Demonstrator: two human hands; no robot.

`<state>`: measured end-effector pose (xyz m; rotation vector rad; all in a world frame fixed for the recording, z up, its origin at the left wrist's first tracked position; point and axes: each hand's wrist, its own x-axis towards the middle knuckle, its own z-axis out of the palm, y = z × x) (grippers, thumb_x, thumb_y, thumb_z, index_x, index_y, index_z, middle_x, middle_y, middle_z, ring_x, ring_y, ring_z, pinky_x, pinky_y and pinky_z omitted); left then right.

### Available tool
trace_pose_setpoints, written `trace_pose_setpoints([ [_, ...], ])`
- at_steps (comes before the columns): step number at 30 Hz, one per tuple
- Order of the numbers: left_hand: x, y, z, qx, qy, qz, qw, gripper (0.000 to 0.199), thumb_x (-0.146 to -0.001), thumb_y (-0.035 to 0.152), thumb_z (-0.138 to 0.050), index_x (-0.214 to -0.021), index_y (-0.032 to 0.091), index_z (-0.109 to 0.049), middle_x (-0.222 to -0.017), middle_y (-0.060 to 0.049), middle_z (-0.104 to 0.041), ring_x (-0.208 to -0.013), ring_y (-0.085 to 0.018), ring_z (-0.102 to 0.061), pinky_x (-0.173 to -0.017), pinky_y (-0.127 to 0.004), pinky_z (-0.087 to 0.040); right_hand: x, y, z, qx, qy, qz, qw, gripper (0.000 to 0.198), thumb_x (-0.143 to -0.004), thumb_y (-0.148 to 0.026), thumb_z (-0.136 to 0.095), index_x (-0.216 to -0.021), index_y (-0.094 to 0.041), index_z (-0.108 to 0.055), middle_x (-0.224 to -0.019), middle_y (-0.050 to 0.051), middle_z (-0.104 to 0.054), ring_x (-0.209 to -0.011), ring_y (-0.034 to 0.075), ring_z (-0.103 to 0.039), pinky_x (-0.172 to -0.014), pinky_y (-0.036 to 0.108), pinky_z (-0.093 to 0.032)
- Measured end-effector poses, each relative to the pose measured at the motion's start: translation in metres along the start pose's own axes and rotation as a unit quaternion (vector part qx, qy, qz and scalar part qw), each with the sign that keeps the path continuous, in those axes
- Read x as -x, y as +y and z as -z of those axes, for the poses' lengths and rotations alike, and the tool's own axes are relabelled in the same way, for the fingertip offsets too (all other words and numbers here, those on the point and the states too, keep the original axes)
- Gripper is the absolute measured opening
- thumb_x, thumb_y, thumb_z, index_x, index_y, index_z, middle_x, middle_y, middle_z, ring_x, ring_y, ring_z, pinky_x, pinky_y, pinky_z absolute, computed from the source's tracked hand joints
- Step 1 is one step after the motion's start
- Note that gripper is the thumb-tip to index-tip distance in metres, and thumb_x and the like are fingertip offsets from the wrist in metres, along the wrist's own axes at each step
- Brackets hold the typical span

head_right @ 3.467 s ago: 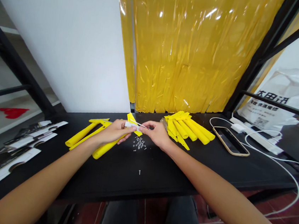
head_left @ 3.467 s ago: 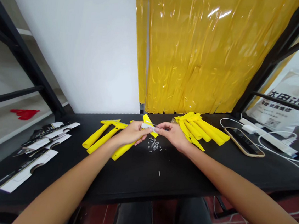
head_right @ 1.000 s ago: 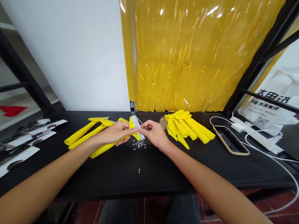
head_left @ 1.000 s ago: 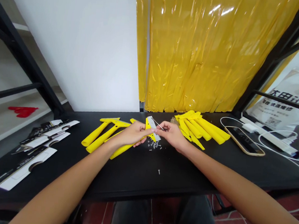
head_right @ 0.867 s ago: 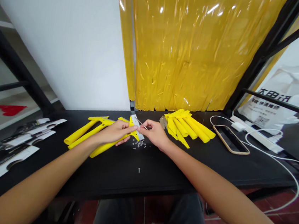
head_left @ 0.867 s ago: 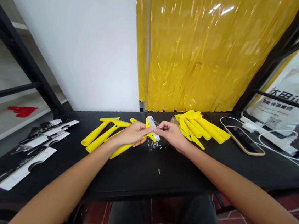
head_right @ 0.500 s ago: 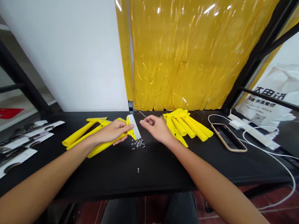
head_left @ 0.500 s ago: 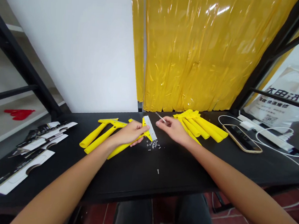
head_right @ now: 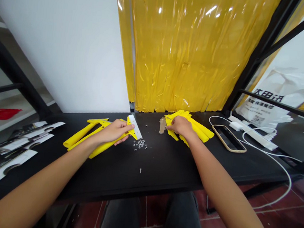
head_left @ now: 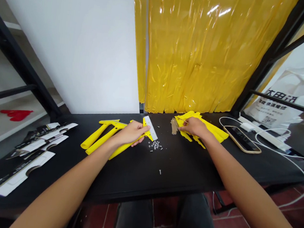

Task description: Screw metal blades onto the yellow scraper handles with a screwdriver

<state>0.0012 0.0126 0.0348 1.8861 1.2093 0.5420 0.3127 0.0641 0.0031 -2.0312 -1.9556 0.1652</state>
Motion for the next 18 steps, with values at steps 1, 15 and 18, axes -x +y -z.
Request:
trace_pose_setpoints([
  [1, 0.000, 0.001, 0.000, 0.001, -0.003, 0.000, 1.000, 0.055, -0.097, 0.051, -0.047, -0.052, 0.020, -0.049, -0.044, -0.002, -0.054, -0.032, -0.011, -0.048, -0.037, -0.025, -0.039, -0.001, 0.000, 0.001, -0.021, -0.007, -0.007, 1.000, 0.030, -0.065, -0.046, -0.080, -0.078, -0.020, -0.072, -0.083, 0.010, -0.071, -0.074, 0.025, -0.063, -0.057, 0.031, -0.035],
  [15, -0.002, -0.002, -0.001, 0.024, -0.026, 0.002, 0.999, 0.054, -0.098, 0.049, -0.046, -0.052, 0.021, -0.049, -0.044, -0.001, -0.053, -0.031, -0.010, -0.047, -0.035, -0.024, -0.038, 0.022, -0.036, 0.009, -0.525, -0.111, 0.074, 0.841, 0.035, -0.071, -0.047, -0.081, -0.087, -0.018, -0.067, -0.050, -0.009, -0.038, -0.042, 0.005, -0.021, -0.042, 0.025, -0.012],
  [18, -0.003, -0.003, -0.002, 0.029, -0.031, -0.005, 0.999, 0.053, -0.097, 0.049, -0.047, -0.053, 0.021, -0.049, -0.044, -0.001, -0.054, -0.031, -0.011, -0.046, -0.034, -0.024, -0.038, 0.033, -0.053, 0.004, -0.587, -0.191, 0.093, 0.781, 0.036, -0.068, -0.041, -0.085, -0.088, -0.018, -0.065, -0.053, -0.011, -0.037, -0.043, 0.004, -0.018, -0.042, 0.024, -0.009],
])
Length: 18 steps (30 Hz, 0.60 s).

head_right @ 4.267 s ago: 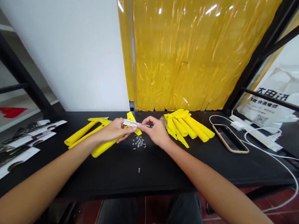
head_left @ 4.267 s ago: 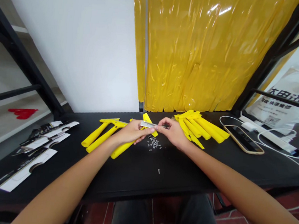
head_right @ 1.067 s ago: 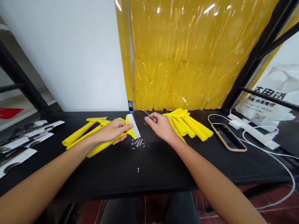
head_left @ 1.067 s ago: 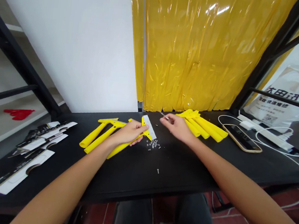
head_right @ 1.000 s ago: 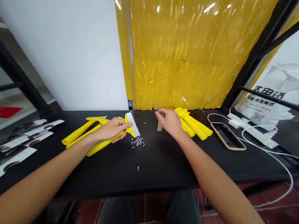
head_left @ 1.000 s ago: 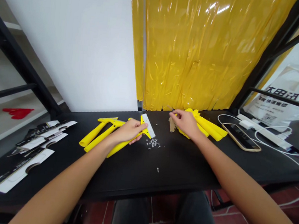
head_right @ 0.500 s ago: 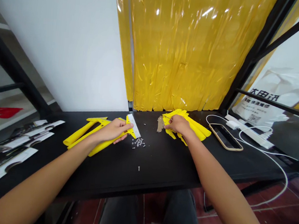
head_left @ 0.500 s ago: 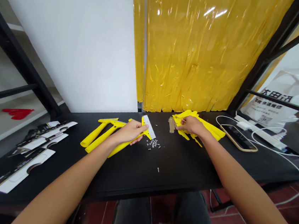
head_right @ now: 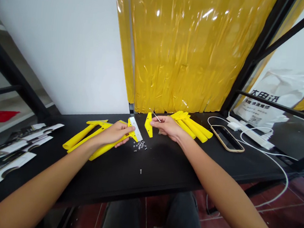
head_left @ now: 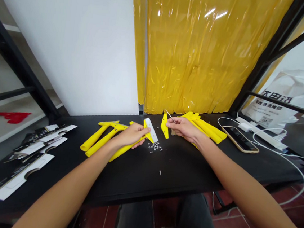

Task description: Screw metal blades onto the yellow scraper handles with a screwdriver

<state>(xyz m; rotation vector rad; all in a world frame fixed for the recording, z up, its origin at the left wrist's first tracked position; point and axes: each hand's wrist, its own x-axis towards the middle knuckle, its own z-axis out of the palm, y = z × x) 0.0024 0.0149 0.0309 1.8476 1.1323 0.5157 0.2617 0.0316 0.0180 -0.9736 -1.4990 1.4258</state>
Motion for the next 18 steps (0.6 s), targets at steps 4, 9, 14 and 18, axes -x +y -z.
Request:
trace_pose_setpoints([
  [4, 0.000, -0.001, -0.002, 0.002, -0.007, -0.001, 1.000, 0.052, -0.097, 0.051, -0.046, -0.056, 0.020, -0.052, -0.047, -0.002, -0.056, -0.033, -0.011, -0.047, -0.035, -0.024, -0.038, 0.000, 0.009, -0.024, -0.031, -0.043, 0.000, 0.999, 0.033, -0.068, -0.034, -0.086, -0.089, -0.019, -0.065, -0.055, -0.011, -0.036, -0.044, 0.004, -0.018, -0.042, 0.024, -0.009],
  [9, 0.001, 0.000, -0.004, 0.010, -0.018, 0.005, 1.000, 0.048, -0.097, 0.049, -0.046, -0.058, 0.021, -0.053, -0.050, -0.004, -0.058, -0.035, -0.011, -0.048, -0.036, -0.025, -0.038, 0.001, 0.017, -0.040, -0.002, -0.019, 0.009, 1.000, 0.033, -0.068, -0.037, -0.084, -0.088, -0.019, -0.065, -0.060, -0.009, -0.044, -0.043, 0.003, -0.021, -0.041, 0.024, -0.009],
  [14, -0.002, -0.004, -0.005, 0.032, -0.018, 0.009, 0.999, 0.039, -0.097, 0.041, -0.042, -0.063, 0.023, -0.050, -0.052, -0.004, -0.060, -0.034, -0.013, -0.049, -0.036, -0.026, -0.038, 0.001, 0.019, -0.046, 0.029, 0.021, 0.025, 0.999, 0.034, -0.067, -0.039, -0.084, -0.088, -0.017, -0.068, -0.065, -0.006, -0.054, -0.048, 0.004, -0.032, -0.044, 0.023, -0.021],
  [18, -0.003, -0.007, -0.005, 0.048, -0.036, 0.001, 0.998, 0.040, -0.097, 0.039, -0.036, -0.063, 0.022, -0.050, -0.052, -0.004, -0.060, -0.034, -0.013, -0.049, -0.036, -0.026, -0.038, -0.003, 0.024, -0.048, 0.066, 0.038, 0.081, 0.994, 0.032, -0.069, -0.040, -0.082, -0.088, -0.017, -0.071, -0.078, -0.001, -0.064, -0.069, 0.011, -0.054, -0.067, 0.026, -0.043],
])
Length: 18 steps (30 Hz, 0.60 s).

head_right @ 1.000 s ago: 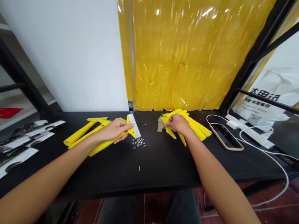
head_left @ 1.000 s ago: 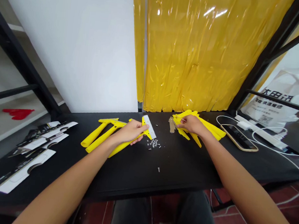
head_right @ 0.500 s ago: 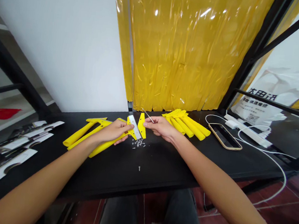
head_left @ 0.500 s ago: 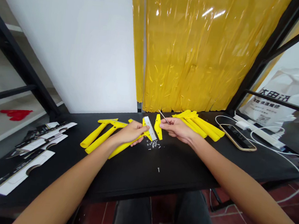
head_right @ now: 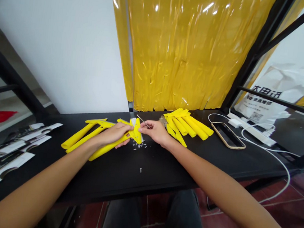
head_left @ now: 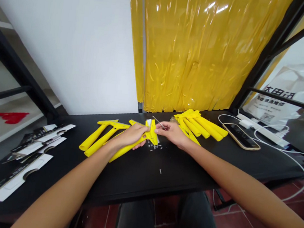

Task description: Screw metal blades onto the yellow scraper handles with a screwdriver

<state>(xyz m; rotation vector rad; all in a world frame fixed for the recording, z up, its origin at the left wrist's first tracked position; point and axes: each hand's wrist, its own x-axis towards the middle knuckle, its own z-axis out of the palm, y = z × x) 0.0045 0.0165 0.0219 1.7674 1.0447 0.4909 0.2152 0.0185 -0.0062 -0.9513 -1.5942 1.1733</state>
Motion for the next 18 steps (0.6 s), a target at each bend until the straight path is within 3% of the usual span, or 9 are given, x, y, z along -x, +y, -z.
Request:
trace_pose_setpoints([
  [3, 0.0022, 0.0013, -0.0012, -0.004, -0.019, -0.012, 1.000, 0.044, -0.097, 0.039, -0.035, -0.062, 0.020, -0.052, -0.054, -0.005, -0.061, -0.036, -0.012, -0.049, -0.037, -0.025, -0.039, -0.0013, 0.0044, -0.0018, 0.047, 0.000, 0.027, 0.999, 0.032, -0.072, -0.043, -0.080, -0.088, -0.017, -0.071, -0.081, 0.001, -0.067, -0.076, 0.014, -0.058, -0.076, 0.029, -0.045],
  [9, 0.0062, 0.0065, -0.0029, -0.055, -0.017, -0.012, 0.998, 0.035, -0.089, 0.041, -0.060, -0.063, 0.019, -0.053, -0.051, -0.001, -0.058, -0.037, -0.010, -0.050, -0.038, -0.023, -0.037, -0.0011, 0.0051, -0.0008, 0.094, 0.004, 0.042, 0.995, 0.030, -0.074, -0.044, -0.078, -0.087, -0.018, -0.071, -0.083, 0.002, -0.069, -0.078, 0.016, -0.060, -0.077, 0.031, -0.046],
  [18, 0.0032, 0.0033, -0.0012, -0.037, -0.011, -0.012, 0.999, 0.035, -0.089, 0.043, -0.063, -0.066, 0.021, -0.049, -0.052, 0.002, -0.056, -0.036, -0.010, -0.048, -0.038, -0.023, -0.037, -0.0009, 0.0021, 0.0016, 0.094, 0.005, 0.039, 0.995, 0.029, -0.075, -0.045, -0.076, -0.085, -0.019, -0.071, -0.080, 0.001, -0.068, -0.075, 0.015, -0.057, -0.075, 0.030, -0.044],
])
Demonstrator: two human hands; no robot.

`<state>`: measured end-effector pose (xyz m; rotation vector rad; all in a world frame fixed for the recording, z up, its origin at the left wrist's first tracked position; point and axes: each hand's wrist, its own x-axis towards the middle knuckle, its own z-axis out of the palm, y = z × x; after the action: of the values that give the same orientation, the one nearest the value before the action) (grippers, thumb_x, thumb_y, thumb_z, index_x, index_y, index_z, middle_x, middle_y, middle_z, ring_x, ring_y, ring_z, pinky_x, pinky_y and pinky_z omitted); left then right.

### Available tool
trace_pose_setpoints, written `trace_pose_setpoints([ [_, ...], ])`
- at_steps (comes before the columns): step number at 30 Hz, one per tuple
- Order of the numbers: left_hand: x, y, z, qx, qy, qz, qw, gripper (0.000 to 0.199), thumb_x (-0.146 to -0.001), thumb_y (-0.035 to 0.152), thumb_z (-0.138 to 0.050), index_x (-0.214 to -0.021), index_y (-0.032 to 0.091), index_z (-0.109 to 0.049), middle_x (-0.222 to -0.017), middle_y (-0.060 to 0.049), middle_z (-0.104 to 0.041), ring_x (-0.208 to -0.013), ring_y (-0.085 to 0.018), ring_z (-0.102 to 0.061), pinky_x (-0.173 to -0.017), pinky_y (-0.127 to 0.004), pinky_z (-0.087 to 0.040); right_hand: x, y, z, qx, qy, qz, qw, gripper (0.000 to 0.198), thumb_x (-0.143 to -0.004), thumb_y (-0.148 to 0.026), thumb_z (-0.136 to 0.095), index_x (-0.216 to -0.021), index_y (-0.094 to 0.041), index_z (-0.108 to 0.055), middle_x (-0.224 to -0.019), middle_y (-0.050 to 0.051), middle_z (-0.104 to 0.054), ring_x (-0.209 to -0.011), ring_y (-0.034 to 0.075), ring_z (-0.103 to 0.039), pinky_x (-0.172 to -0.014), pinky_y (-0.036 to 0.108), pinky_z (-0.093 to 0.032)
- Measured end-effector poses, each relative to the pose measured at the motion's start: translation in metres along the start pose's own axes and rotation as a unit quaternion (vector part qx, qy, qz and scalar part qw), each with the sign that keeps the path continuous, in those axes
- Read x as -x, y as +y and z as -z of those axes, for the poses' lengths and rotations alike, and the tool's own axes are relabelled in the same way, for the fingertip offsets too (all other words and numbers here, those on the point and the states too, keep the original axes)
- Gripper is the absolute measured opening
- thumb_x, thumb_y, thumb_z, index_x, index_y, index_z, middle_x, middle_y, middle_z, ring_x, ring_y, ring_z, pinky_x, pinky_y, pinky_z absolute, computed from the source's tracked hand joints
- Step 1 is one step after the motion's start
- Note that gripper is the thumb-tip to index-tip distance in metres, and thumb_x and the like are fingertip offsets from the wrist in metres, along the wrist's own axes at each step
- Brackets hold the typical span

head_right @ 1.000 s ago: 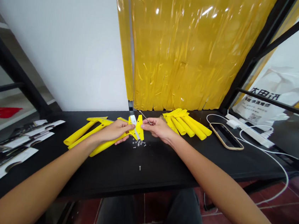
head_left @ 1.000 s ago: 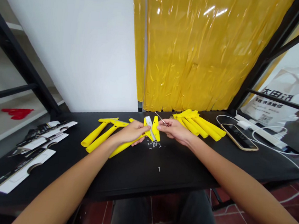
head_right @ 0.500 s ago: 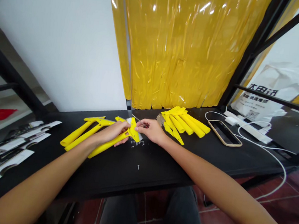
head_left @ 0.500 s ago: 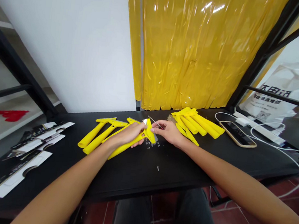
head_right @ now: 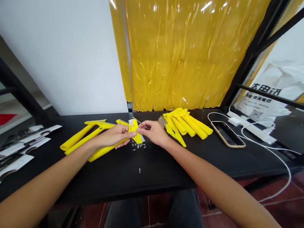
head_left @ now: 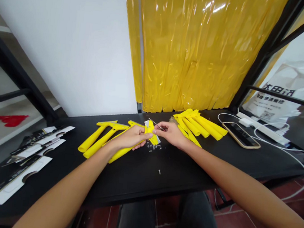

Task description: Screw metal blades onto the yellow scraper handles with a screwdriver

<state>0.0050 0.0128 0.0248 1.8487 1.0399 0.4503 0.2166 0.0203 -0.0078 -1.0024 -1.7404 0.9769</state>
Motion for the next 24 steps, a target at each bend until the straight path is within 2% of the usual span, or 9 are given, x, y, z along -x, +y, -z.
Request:
trace_pose_setpoints([
  [4, 0.000, -0.001, 0.001, 0.002, 0.001, -0.008, 1.000, 0.035, -0.089, 0.045, -0.063, -0.068, 0.020, -0.050, -0.053, 0.002, -0.056, -0.037, -0.010, -0.048, -0.038, -0.023, -0.037, 0.002, -0.001, -0.002, 0.001, 0.007, -0.005, 1.000, 0.030, -0.076, -0.047, -0.075, -0.081, -0.018, -0.070, -0.078, 0.000, -0.066, -0.073, 0.014, -0.053, -0.072, 0.030, -0.042],
  [7, 0.001, -0.001, 0.001, -0.007, -0.006, -0.017, 1.000, 0.037, -0.090, 0.045, -0.061, -0.066, 0.019, -0.051, -0.052, 0.001, -0.055, -0.038, -0.010, -0.048, -0.039, -0.023, -0.037, 0.003, 0.000, -0.006, -0.046, 0.007, -0.026, 0.999, 0.032, -0.074, -0.047, -0.077, -0.079, -0.017, -0.068, -0.075, 0.000, -0.063, -0.068, 0.013, -0.051, -0.064, 0.027, -0.039],
  [10, 0.001, 0.001, 0.000, -0.009, -0.005, -0.016, 1.000, 0.038, -0.090, 0.045, -0.060, -0.063, 0.019, -0.051, -0.051, 0.001, -0.055, -0.038, -0.010, -0.048, -0.040, -0.023, -0.038, 0.006, -0.001, -0.011, -0.126, 0.001, -0.075, 0.989, 0.036, -0.070, -0.048, -0.080, -0.078, -0.018, -0.062, -0.061, -0.005, -0.052, -0.051, 0.008, -0.038, -0.048, 0.023, -0.027],
  [13, 0.001, 0.002, 0.000, -0.010, -0.009, -0.015, 1.000, 0.038, -0.091, 0.044, -0.059, -0.063, 0.019, -0.052, -0.050, 0.000, -0.055, -0.039, -0.010, -0.048, -0.041, -0.023, -0.039, 0.008, -0.007, -0.014, -0.224, -0.026, -0.112, 0.968, 0.039, -0.067, -0.044, -0.084, -0.079, -0.020, -0.056, -0.053, -0.010, -0.038, -0.043, 0.004, -0.024, -0.042, 0.022, -0.013],
  [17, 0.001, 0.002, 0.001, -0.001, -0.016, -0.012, 1.000, 0.038, -0.092, 0.041, -0.056, -0.061, 0.019, -0.053, -0.050, -0.001, -0.055, -0.038, -0.010, -0.048, -0.041, -0.024, -0.038, 0.009, -0.012, -0.012, -0.300, -0.066, -0.127, 0.943, 0.036, -0.070, -0.037, -0.082, -0.085, -0.020, -0.055, -0.056, -0.010, -0.037, -0.045, 0.004, -0.024, -0.041, 0.021, -0.011],
  [24, 0.002, 0.005, -0.001, -0.008, -0.016, -0.006, 1.000, 0.037, -0.093, 0.037, -0.055, -0.060, 0.020, -0.052, -0.049, 0.000, -0.054, -0.037, -0.011, -0.047, -0.040, -0.025, -0.037, 0.009, -0.007, -0.013, -0.283, -0.070, -0.116, 0.949, 0.029, -0.077, -0.035, -0.076, -0.089, -0.020, -0.054, -0.052, -0.010, -0.039, -0.043, 0.004, -0.025, -0.040, 0.020, -0.011],
])
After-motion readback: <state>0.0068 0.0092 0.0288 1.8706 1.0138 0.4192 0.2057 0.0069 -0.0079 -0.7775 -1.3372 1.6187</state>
